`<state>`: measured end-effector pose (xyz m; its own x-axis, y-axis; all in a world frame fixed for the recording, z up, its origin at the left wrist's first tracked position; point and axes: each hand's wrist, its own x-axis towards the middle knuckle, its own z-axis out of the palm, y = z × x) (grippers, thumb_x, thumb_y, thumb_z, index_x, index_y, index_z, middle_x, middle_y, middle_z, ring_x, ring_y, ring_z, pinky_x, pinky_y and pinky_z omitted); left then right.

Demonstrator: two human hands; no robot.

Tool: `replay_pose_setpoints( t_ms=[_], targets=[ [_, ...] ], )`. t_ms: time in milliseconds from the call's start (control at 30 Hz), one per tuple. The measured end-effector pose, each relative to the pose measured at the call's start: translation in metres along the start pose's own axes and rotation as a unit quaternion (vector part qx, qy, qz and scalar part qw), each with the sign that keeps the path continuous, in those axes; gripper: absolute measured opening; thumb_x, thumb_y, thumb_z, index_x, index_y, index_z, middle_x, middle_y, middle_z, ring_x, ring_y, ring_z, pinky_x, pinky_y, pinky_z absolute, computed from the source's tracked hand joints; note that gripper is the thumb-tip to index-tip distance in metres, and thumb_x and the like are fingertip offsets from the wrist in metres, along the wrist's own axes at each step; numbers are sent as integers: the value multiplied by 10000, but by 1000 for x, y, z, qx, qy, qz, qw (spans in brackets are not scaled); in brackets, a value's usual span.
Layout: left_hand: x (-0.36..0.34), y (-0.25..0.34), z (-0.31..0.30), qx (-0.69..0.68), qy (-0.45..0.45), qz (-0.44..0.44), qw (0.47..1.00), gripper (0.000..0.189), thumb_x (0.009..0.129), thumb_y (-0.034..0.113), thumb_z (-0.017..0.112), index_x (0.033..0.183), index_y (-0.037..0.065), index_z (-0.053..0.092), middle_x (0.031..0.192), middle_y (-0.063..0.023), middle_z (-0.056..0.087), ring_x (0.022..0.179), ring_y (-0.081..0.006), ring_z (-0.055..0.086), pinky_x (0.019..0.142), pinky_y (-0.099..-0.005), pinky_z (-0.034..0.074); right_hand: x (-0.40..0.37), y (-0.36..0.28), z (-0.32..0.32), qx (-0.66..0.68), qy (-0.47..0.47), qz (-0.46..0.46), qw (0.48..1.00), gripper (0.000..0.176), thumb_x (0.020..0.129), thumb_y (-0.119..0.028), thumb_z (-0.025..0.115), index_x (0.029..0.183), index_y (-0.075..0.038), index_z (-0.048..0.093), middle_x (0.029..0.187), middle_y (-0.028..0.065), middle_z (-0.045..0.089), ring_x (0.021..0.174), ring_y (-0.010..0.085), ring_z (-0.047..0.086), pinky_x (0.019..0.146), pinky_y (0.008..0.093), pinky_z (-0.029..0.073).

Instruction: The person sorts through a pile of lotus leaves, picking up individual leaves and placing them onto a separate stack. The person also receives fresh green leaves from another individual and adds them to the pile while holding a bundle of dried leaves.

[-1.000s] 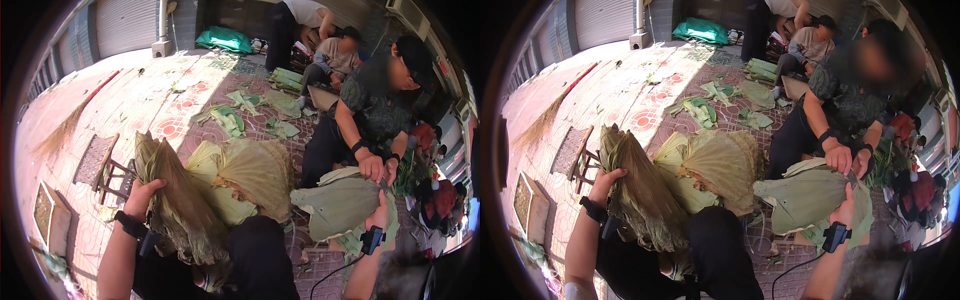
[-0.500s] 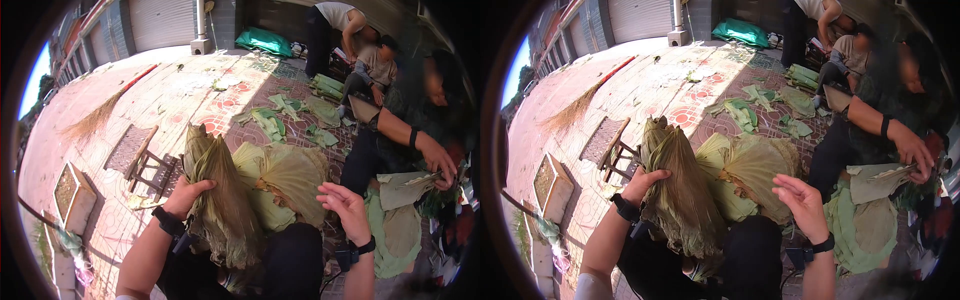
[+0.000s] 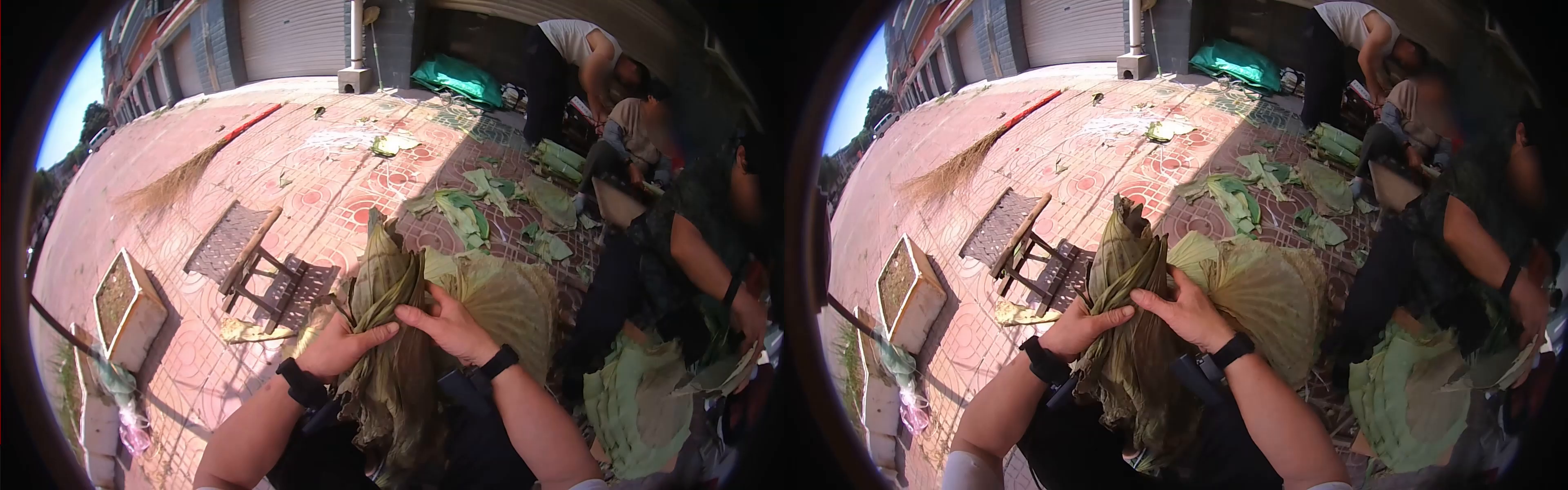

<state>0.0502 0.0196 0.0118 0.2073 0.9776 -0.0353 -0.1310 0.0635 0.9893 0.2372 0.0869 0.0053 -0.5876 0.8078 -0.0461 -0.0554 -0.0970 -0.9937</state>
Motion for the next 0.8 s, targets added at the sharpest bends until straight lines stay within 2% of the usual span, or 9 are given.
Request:
replay_pose_setpoints(
  t_ms=[100,200,300,333,433,567,667,767,800],
  targets=[
    [-1,0,-2,-12,15,-8,1000,483,874,162,663,1304,33,484,1226,-52,579,1111,-137,532,951,-310,425,-8,-19,-1,33,-24,67,997,670,865,-243,653,1383,22,319,1156,141,591,1075,169,558,888,279,457],
    [-6,10,-2,-36,32,-55,997,473,869,163,666,1289,29,496,1207,-60,591,1089,-142,548,938,-309,434,-12,-19,-12,44,7,139,989,526,857,-132,605,1320,17,406,1056,68,607,971,152,583,820,253,471],
    [-10,20,0,-39,51,-89,994,465,861,176,671,1268,18,511,1176,-70,609,1047,-151,577,913,-314,453,-10,7,-34,116,56,76,989,336,832,-53,518,1161,10,528,991,57,600,888,130,565,779,245,450],
    [-11,22,1,-36,56,-95,993,464,861,179,672,1264,15,513,1171,-70,612,1042,-152,580,910,-315,456,-12,8,-40,110,75,69,989,254,820,-31,482,1055,10,568,955,56,588,859,131,553,782,255,451],
    [-12,24,5,-41,85,-83,992,459,861,184,673,1255,8,518,1160,-73,618,1033,-152,586,908,-313,459,-21,-1,-51,188,95,51,976,291,813,-7,466,1085,12,565,963,59,586,862,144,554,790,271,456],
    [-8,18,9,-83,96,-56,990,445,863,183,671,1247,9,526,1165,-78,615,1031,-153,586,909,-317,462,-34,-18,-45,261,69,2,963,323,831,-9,446,1133,33,551,1096,94,601,985,180,576,906,316,443],
    [-2,12,13,-70,83,-58,992,444,851,189,691,1228,7,541,1135,-74,628,1000,-150,599,883,-311,477,-38,-20,-36,309,63,33,949,302,865,-41,452,1142,35,543,1140,106,597,1033,186,573,948,325,427],
    [-1,14,27,-49,75,-97,991,452,830,198,720,1203,2,559,1089,-68,644,951,-143,614,839,-301,496,-41,-15,-23,200,64,12,978,285,886,-61,459,1143,31,539,1138,98,595,1022,185,575,941,320,431],
    [3,9,28,-54,77,-90,991,448,813,211,740,1172,-3,578,1051,-64,653,914,-138,622,798,-297,511,-39,-12,-25,206,43,30,977,299,891,-60,455,1170,23,521,1165,107,583,1071,188,557,948,321,430]
  ],
)
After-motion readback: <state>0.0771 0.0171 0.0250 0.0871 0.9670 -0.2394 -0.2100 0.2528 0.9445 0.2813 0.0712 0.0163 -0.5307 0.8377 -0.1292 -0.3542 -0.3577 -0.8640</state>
